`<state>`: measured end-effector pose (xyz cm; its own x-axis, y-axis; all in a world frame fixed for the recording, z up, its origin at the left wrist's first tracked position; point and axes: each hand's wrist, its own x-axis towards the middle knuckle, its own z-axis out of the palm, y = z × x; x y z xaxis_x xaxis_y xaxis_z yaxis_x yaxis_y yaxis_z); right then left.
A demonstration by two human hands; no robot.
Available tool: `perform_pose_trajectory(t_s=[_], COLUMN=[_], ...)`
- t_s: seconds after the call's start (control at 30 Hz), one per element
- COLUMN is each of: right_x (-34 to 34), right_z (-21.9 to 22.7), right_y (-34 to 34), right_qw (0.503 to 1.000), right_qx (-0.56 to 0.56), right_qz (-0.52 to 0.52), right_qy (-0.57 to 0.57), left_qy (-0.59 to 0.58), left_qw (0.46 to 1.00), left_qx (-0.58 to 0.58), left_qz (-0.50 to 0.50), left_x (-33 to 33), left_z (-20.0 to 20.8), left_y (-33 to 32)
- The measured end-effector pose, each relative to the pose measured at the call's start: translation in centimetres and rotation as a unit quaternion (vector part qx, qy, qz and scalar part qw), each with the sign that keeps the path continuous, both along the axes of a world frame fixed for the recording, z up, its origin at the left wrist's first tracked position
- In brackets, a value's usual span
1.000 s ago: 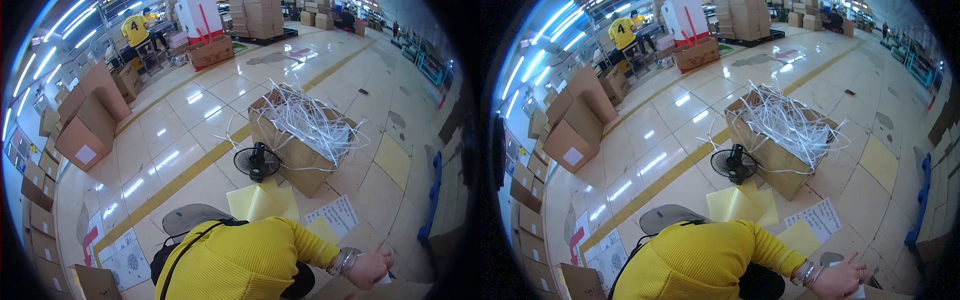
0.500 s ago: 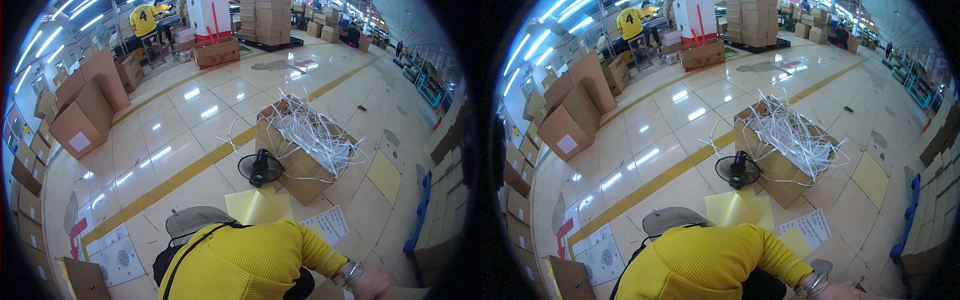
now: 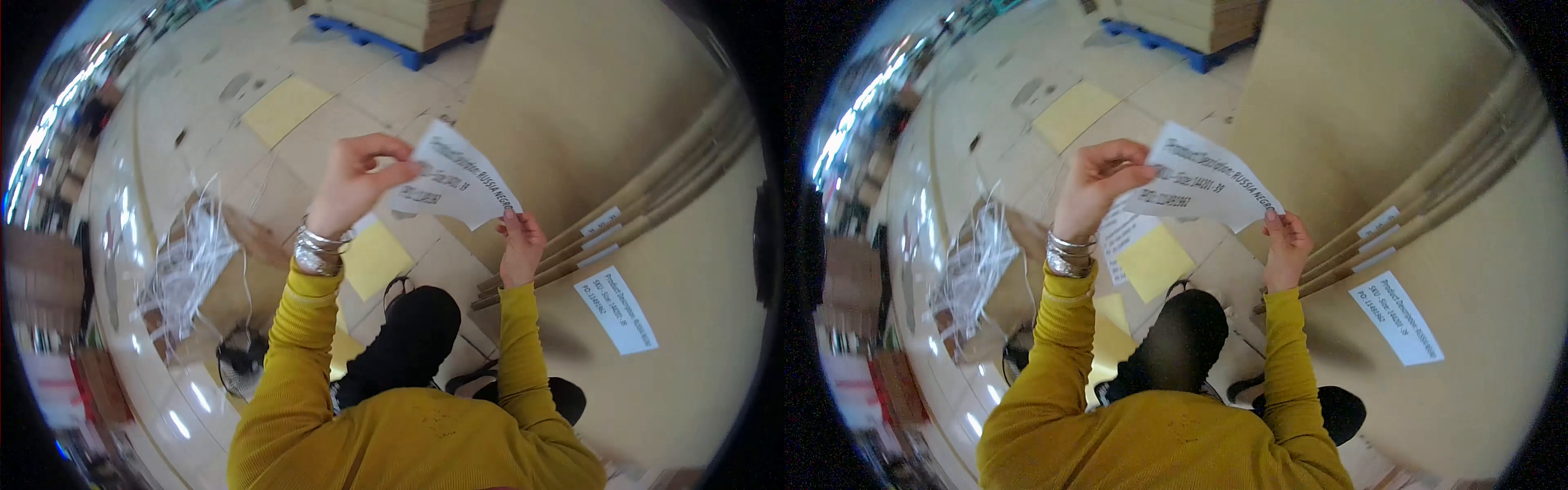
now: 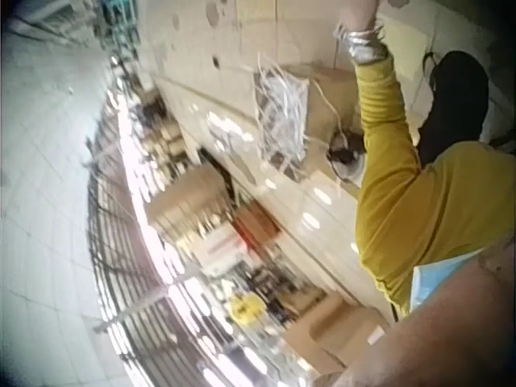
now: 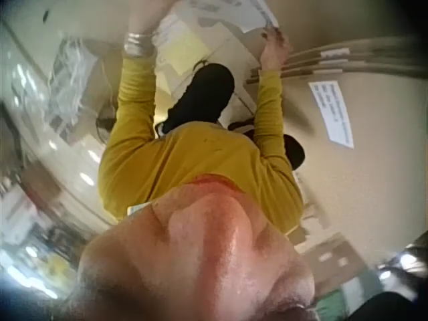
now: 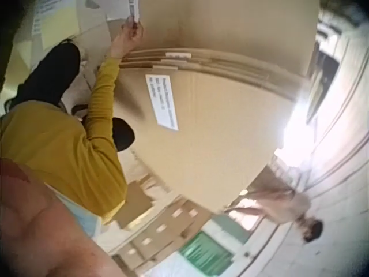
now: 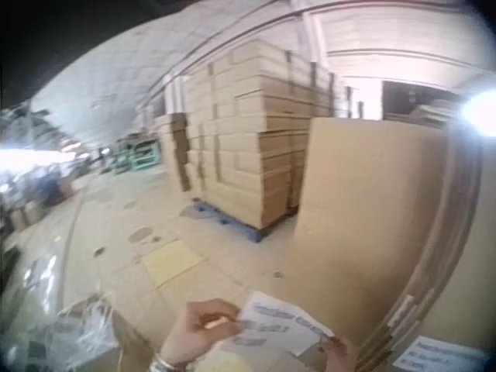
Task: The recorder peels product labels from yellow backing sheets and applies them to large cardboard sheets.
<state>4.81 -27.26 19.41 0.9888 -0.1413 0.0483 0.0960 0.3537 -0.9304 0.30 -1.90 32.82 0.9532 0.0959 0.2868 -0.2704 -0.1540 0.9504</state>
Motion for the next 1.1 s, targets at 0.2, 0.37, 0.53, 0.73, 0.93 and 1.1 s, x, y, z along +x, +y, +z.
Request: perform_pose_trajectory(t_s=[0.2, 0.37, 0.53, 0.73, 0.93, 1.1], right_x=[3.6, 8.1, 13.5, 17.7, 20.5, 21.3], right_z=[3.6, 6.1, 5.9, 6.4, 5.0, 5.3], right_y=[-4.5, -5.9, -5.6, -5.3, -5.3, -5.7], right_qw=[0.956, 0.88, 0.857, 0.821, 0.773, 0.762], right_qx=[-0.225, -0.373, -0.414, -0.495, -0.562, -0.564], right_qz=[-0.156, -0.25, -0.276, -0.279, -0.292, -0.313], right_qy=[-0.109, -0.155, -0.131, -0.059, -0.034, -0.054], left_qy=[0.009, -0.035, -0.046, -0.038, -0.061, -0.041], left_qw=[0.996, 0.995, 0.993, 0.997, 0.995, 0.994], left_qx=[-0.071, -0.076, -0.1, -0.074, -0.084, -0.098], left_qz=[-0.046, -0.061, -0.037, 0.004, 0.01, 0.015], left_x=[10.4, 20.1, 27.3, 31.7, 34.6, 35.9], left_z=[-6.1, -9.9, -10.9, -11.8, -13.6, -13.8], left_y=[-0.3, -2.2, -3.8, -4.7, -5.2, -6.1])
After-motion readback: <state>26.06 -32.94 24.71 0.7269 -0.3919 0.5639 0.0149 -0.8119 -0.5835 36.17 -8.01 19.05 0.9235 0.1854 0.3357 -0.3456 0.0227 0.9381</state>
